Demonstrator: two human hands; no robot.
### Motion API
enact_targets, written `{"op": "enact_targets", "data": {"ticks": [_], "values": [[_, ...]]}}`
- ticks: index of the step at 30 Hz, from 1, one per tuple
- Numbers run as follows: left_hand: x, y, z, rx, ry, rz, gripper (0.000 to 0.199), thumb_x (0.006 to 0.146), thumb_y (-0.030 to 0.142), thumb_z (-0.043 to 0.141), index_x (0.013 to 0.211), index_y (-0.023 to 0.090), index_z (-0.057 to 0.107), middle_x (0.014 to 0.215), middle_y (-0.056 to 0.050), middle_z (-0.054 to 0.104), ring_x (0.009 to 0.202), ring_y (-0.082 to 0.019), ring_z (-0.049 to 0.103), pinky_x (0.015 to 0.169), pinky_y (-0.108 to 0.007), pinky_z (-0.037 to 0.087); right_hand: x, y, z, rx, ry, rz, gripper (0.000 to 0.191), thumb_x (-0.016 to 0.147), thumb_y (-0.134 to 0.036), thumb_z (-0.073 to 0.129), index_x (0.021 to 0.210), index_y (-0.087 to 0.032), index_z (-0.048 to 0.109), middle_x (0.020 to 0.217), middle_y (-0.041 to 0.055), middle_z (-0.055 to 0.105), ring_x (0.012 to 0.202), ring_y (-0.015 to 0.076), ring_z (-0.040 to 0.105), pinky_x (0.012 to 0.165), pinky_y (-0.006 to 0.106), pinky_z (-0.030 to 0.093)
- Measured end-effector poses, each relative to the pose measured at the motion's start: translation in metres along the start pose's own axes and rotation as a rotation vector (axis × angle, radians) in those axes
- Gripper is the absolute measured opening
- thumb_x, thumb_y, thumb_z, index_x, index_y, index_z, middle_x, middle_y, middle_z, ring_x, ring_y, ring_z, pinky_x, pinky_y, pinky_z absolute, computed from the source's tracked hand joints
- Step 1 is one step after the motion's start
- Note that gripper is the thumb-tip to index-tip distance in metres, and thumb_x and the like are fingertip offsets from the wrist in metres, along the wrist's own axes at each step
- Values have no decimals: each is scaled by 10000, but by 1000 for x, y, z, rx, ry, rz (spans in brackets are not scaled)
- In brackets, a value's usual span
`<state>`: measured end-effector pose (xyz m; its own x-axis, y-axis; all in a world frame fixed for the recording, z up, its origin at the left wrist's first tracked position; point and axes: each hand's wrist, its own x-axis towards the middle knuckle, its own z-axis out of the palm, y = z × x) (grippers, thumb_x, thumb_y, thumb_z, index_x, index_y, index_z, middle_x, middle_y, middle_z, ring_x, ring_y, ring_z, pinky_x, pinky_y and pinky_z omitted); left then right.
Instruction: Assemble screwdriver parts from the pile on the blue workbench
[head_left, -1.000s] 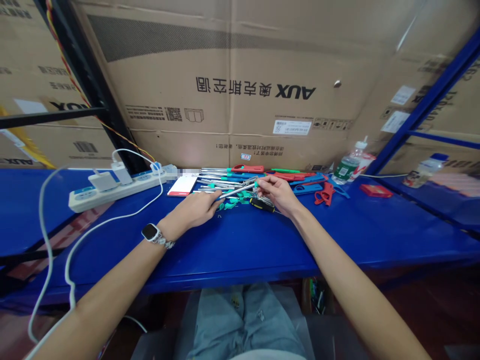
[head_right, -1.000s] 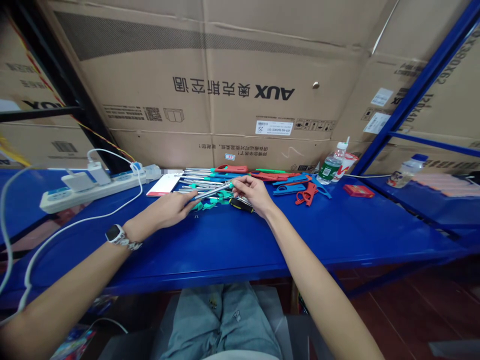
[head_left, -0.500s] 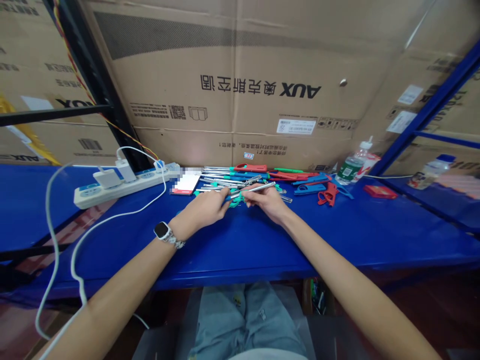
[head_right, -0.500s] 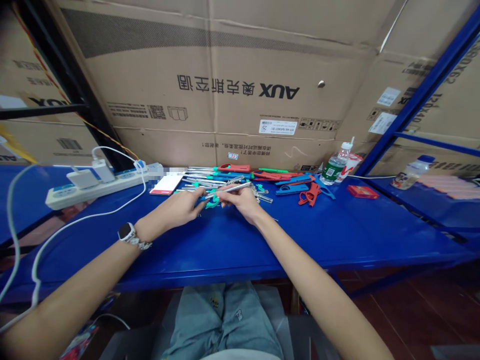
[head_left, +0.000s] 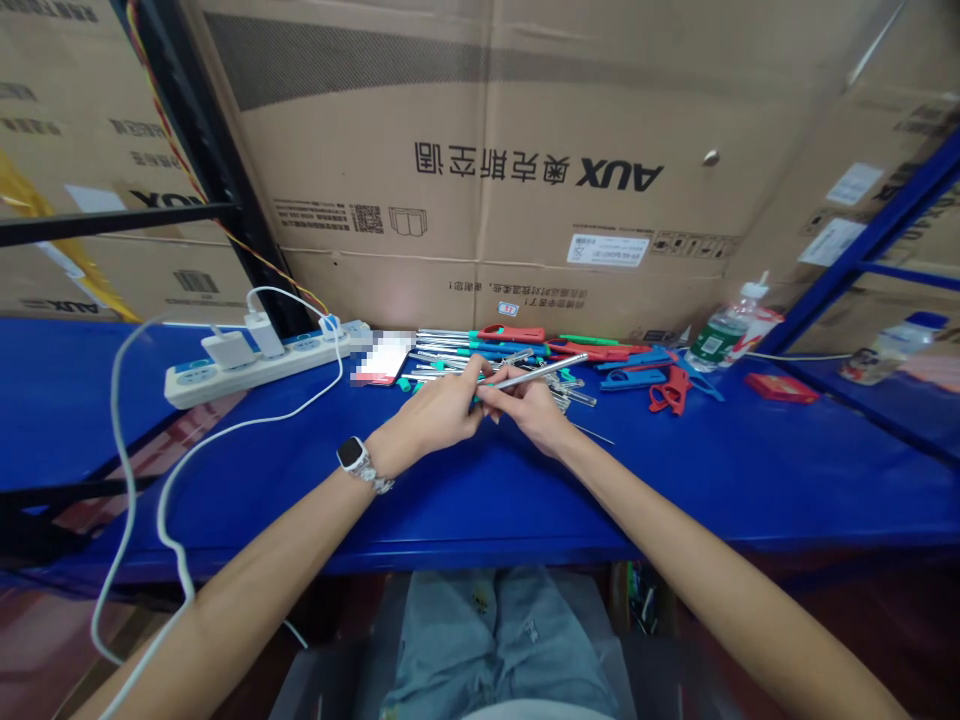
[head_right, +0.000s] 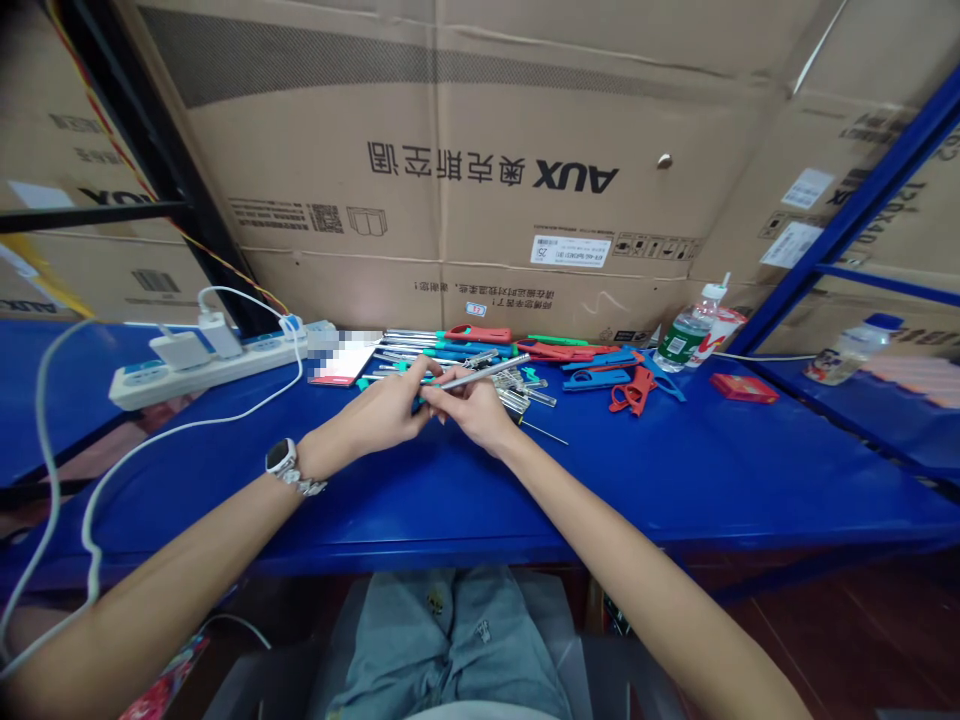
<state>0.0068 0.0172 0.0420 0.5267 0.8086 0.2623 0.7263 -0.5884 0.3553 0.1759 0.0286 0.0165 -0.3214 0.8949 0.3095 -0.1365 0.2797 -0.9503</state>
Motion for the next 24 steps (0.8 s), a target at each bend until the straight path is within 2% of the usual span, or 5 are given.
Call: {"op": "enact_targets", "data": {"ticks": [4,8,13,19,24], "values": [[-3,2,-6,19,73,19,592,897,262,595,1452,175,408,900,-60,758,780,-263,715,691,-341,460,-4,-3,-5,0,53,-4,432,672,-536,920,750,-228,629,598,-37,652,513,120,555,545,280,472],[-10,-15,-21,155,174,133,598,867,420,698,1389,188,524,1131,-120,739,976,-303,704,835,-382,497,-5,-6,-12,52,168,-12,459,665,-592,901,754,-218,649,596,-26,651,498,115,539,520,277,446],[-15,-32,-32,373,14,-32,189,958,366,607,1045,207,664,837,-78,729,777,-276,683,676,-341,432,-4,-14,-16,97,226,-23,485,648,-616,900,784,-227,644,592,-35,621,520,120,549,505,272,425],[-13,-27,-24,245,-31,-27,172,1002,350,572,1006,194,647,807,-68,704,695,-236,634,632,-327,392,-5,-11,-13,74,384,-144,486,675,-633,876,724,-234,604,573,-39,561,510,114,475,491,278,362],[-14,-27,-18,209,-24,-19,208,1030,354,542,975,183,646,836,-83,712,711,-228,632,661,-334,417,-4,-5,-10,58,405,-147,486,670,-640,882,732,-233,623,585,-32,553,505,112,438,487,282,322]]}}
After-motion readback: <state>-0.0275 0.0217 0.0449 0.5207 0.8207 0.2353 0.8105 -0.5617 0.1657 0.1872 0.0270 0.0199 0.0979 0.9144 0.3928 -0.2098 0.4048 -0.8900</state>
